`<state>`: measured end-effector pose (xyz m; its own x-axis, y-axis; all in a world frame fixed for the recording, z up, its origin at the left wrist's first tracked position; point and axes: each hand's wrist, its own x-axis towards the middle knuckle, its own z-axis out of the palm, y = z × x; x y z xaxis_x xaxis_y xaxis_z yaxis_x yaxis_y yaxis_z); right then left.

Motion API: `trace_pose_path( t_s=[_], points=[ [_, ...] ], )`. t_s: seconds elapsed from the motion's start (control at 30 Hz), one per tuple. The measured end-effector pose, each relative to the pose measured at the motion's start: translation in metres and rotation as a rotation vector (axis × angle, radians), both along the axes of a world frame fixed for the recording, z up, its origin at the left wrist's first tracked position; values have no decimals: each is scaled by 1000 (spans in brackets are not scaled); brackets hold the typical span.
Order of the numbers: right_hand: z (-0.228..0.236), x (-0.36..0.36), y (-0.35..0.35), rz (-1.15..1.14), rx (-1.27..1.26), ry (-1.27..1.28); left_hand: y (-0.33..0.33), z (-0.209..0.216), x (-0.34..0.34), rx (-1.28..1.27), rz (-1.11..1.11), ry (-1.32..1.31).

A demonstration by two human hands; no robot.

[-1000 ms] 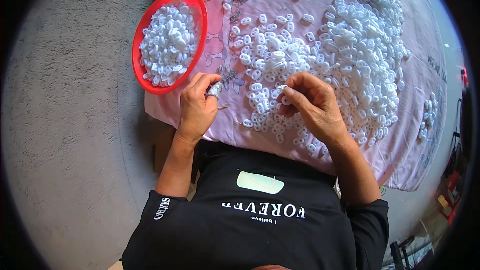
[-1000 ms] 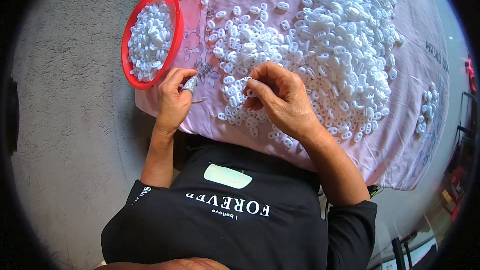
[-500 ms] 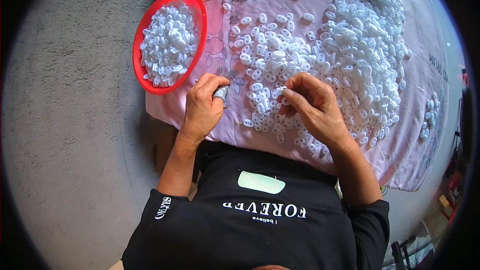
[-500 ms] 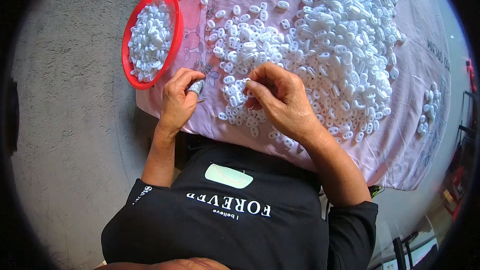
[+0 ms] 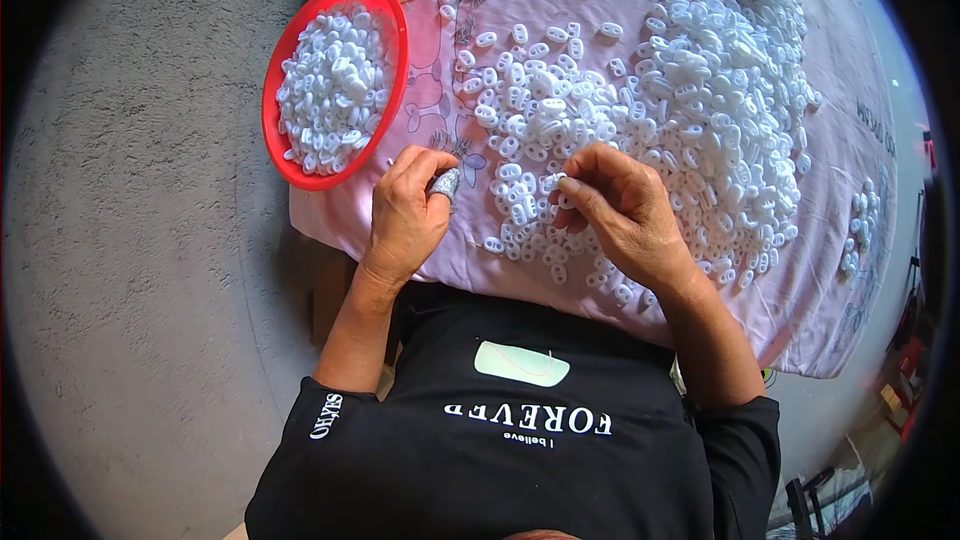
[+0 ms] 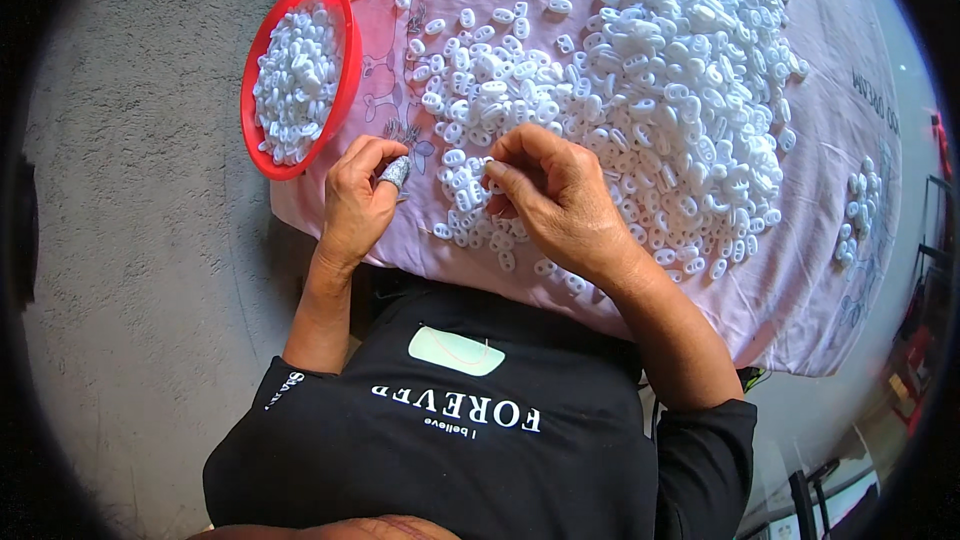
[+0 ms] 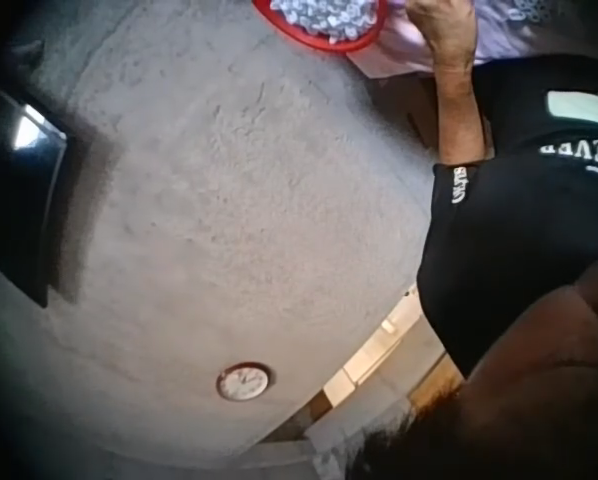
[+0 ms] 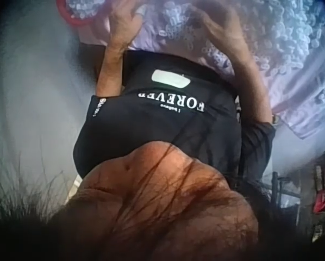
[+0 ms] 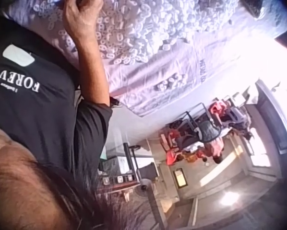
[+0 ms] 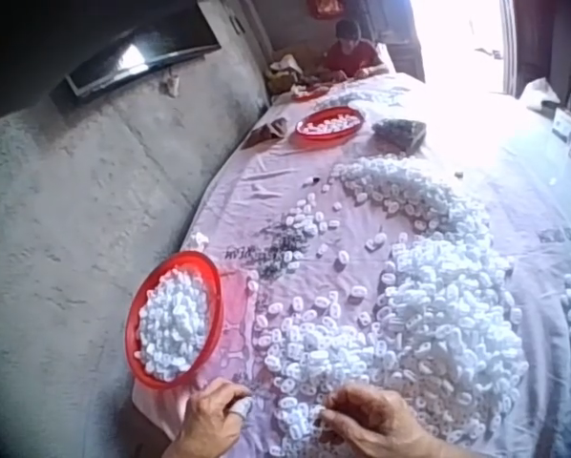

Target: The person assembles small plastic toggles by hand, picking up components from the table and pressing the pieces together.

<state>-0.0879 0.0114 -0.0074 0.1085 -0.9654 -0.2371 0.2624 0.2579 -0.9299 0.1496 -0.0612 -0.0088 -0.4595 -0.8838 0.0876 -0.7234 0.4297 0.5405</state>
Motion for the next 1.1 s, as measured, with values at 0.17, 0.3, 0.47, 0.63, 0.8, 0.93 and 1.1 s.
trace_pose_path(
  t_s=[0.17, 0.3, 0.47, 0.63, 0.8, 0.93, 1.1],
  points=[
    [-1, 1, 1, 1, -4, 2, 4, 4, -1, -3, 6, 1],
    [-1, 1, 2, 10, -10, 13, 5, 1, -5, 37, 54, 12],
    [-2, 1, 2, 3, -16, 18, 3, -9, -2, -59, 3, -79],
    [-3, 1, 1, 31, -33, 11, 3, 3, -8, -124, -69, -99],
    [-2, 2, 2, 57, -11, 19, 13, 25, -24, 213, -62, 150],
    [0, 1, 3, 97, -15, 16, 16, 39, -40, 323, -136, 301],
    [-1, 1, 3, 121, -27, 30, 11, 41, -46, 227, -321, 299]
  ],
)
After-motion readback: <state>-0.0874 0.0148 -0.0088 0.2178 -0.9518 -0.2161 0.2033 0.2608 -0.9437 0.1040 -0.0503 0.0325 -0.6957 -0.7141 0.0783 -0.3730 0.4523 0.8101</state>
